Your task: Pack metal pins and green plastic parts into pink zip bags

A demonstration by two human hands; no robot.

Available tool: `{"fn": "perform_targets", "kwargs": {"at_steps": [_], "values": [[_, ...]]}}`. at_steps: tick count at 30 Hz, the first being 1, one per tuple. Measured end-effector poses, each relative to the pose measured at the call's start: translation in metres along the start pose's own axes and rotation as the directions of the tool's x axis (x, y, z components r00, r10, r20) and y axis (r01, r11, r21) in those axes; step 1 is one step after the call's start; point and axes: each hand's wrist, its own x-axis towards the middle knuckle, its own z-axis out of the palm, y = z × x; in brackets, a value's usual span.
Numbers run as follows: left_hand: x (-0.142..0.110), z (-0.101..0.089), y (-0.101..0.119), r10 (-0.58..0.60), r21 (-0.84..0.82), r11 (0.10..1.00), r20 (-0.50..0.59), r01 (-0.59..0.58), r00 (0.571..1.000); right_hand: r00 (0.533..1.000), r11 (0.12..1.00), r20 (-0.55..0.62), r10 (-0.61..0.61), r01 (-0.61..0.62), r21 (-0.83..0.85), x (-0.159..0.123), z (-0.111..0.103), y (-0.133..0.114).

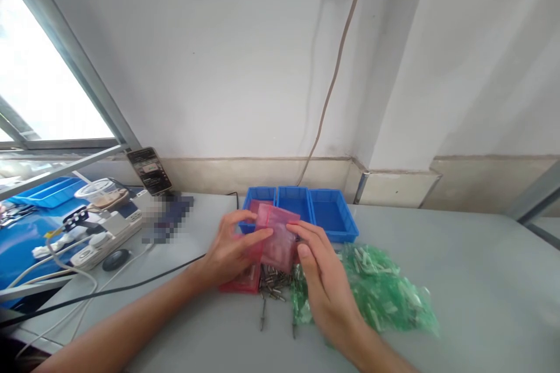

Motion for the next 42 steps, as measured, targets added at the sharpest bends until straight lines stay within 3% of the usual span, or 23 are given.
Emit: {"fn": "perform_targets", "kwargs": {"at_steps": [4,8,14,19,23,25,31,42], "values": [[-0.001,-0.003,0.002,0.0,0.029,1.0,0.017,-0.001,1.0,0.999,0.999,0.025,0.031,-0.032,0.038,0.002,0.001,-0.002],[-0.002,-0.005,0.0,0.008,-0.072,0.997,0.034,-0.005,0.999,0.994,0.998,0.104,0.04,-0.044,0.034,0.0,0.002,-0.001],[0.002,-0.002,0.007,-0.17,-0.231,0.955,0.091,0.187,0.981,0.985,0.997,0.156,0.075,-0.07,-0.036,0.002,0.002,0.0],[0.008,-0.001,0.024,-0.332,-0.385,0.823,0.27,0.417,0.904,0.979,0.99,0.148,0.138,-0.135,-0.027,0.003,0.002,0.0],[0.01,-0.001,0.03,-0.448,-0.463,0.619,0.455,0.634,0.77,0.959,0.972,0.164,0.232,-0.233,-0.012,0.002,0.002,0.0],[0.01,0.0,0.029,-0.448,-0.515,0.515,0.519,0.685,0.728,0.958,0.967,0.138,0.252,-0.255,0.007,0.002,0.004,0.001],[0.008,0.005,0.023,-0.457,-0.566,0.388,0.568,0.728,0.685,0.958,0.953,0.071,0.276,-0.283,0.111,0.003,0.006,0.003],[0.012,0.004,0.02,-0.466,-0.525,0.342,0.625,0.779,0.626,0.98,0.978,0.078,0.182,-0.188,0.089,0.001,-0.002,0.006]]}}
